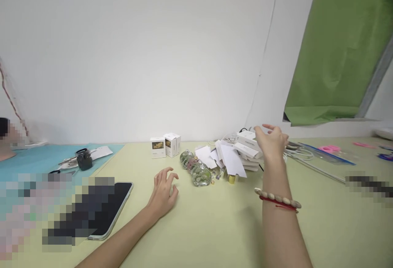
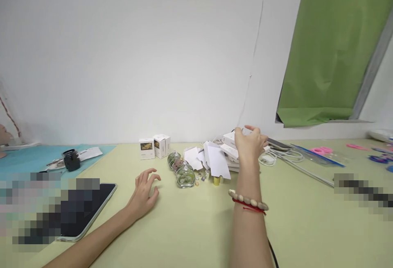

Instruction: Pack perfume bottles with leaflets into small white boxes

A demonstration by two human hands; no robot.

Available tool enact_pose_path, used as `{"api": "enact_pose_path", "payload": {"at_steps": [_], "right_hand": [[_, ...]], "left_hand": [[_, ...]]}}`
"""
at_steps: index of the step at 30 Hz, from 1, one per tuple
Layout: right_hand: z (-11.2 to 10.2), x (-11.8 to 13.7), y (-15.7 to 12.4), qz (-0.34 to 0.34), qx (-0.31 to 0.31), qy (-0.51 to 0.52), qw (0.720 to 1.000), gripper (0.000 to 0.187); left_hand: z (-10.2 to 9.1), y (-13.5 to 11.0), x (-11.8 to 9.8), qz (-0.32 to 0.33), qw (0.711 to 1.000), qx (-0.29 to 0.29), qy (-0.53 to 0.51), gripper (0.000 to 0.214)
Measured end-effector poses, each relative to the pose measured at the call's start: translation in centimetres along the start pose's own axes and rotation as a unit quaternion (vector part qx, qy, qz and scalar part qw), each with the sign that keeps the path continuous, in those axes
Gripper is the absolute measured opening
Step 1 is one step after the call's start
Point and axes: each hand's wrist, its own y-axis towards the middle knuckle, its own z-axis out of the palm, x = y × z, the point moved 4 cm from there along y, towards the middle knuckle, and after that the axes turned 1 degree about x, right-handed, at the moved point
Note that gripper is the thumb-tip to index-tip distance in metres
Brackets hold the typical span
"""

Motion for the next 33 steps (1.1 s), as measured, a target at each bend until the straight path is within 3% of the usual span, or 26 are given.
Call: {"api": "enact_pose_path", "payload": {"at_steps": [5,9,11,13,15,19,27,33], "right_hand": [[-0.1,1.5,-1.0,-0.024,0.017,-0.034,0.999,0.040],[-0.1,2.5,-1.2,-0.058,0.049,0.003,0.997,0.035],[-0.1,2.9,-1.3,-0.072,0.069,0.060,0.993,0.032],[0.0,3.3,-1.4,-0.080,0.087,0.124,0.985,0.030],[0.0,3.9,-1.5,-0.092,0.091,0.172,0.977,0.029],[-0.2,5.0,-1.9,-0.122,0.066,0.220,0.966,0.027],[-1.5,8.1,-4.0,-0.178,0.059,0.293,0.937,0.023],[-2.4,8.8,-4.5,-0.195,0.055,0.310,0.929,0.022]], "left_hand": [[0.1,0.0,-0.1,-0.012,1.000,0.007,-0.008,0.025],[0.6,0.2,1.0,-0.056,0.998,0.000,-0.037,0.029],[1.1,0.7,2.6,-0.119,0.990,-0.003,-0.076,0.033],[1.7,1.1,5.0,-0.249,0.959,-0.018,-0.133,0.034],[2.1,1.7,6.8,-0.309,0.942,-0.042,-0.127,0.038],[2.8,2.9,8.6,-0.339,0.931,-0.063,-0.119,0.050],[3.4,3.3,8.9,-0.353,0.922,-0.085,-0.136,0.054],[3.4,3.5,9.8,-0.366,0.911,-0.120,-0.147,0.053]]}}
